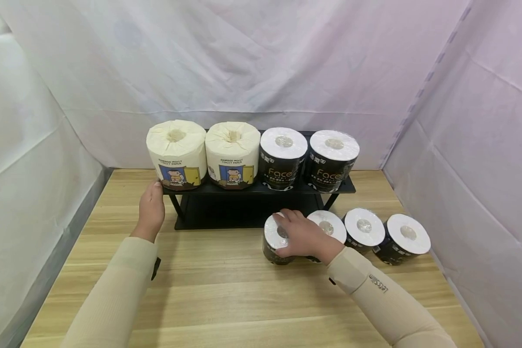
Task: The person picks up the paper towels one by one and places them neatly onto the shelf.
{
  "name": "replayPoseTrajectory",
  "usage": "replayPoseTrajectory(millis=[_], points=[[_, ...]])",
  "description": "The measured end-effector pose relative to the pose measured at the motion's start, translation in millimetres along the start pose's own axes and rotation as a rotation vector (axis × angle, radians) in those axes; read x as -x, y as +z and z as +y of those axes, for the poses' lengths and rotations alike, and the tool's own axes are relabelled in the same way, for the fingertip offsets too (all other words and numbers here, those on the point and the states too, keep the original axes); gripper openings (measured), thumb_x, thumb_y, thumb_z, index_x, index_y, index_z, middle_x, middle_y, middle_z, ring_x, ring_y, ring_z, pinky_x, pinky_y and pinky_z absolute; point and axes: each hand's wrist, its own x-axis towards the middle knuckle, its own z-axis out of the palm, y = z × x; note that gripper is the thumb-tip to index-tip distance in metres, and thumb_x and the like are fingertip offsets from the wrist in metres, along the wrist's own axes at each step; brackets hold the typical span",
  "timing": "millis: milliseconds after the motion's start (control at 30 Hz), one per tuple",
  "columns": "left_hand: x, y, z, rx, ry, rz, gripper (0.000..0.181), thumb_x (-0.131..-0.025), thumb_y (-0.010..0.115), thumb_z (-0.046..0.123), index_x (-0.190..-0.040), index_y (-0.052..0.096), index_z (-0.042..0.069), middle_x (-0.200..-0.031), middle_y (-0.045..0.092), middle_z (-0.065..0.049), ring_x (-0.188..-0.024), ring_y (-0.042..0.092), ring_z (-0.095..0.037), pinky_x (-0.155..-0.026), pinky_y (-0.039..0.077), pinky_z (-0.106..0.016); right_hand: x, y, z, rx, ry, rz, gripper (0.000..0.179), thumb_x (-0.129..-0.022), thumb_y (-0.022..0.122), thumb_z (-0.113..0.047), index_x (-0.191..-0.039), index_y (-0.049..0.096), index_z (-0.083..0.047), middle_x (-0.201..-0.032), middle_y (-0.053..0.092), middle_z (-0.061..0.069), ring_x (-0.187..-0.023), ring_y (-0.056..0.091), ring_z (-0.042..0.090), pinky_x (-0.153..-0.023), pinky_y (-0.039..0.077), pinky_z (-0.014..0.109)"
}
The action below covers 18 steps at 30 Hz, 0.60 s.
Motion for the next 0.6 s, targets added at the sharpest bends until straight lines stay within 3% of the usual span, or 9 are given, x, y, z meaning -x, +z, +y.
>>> replayPoseTrajectory(millis=[600], points=[[-1.4, 0.8, -0.3, -0.007, 0.01, 0.006, 0.061, -0.105, 0.011, 0.038, -0.152, 0.025, 0.002, -0.155, 0.026, -0.02, -0.144, 0.019, -0.035, -0.118, 0.017, -0.053, 1.0, 3.9, -2.3, 0.013, -0.005, 0.051, 0.09, -0.072, 0.072, -0.048, -0.146, 0.041, -0.008, -0.143, 0.041, 0.02, -0.129, 0.04, 0.039, -0.105, 0.042, 0.046]])
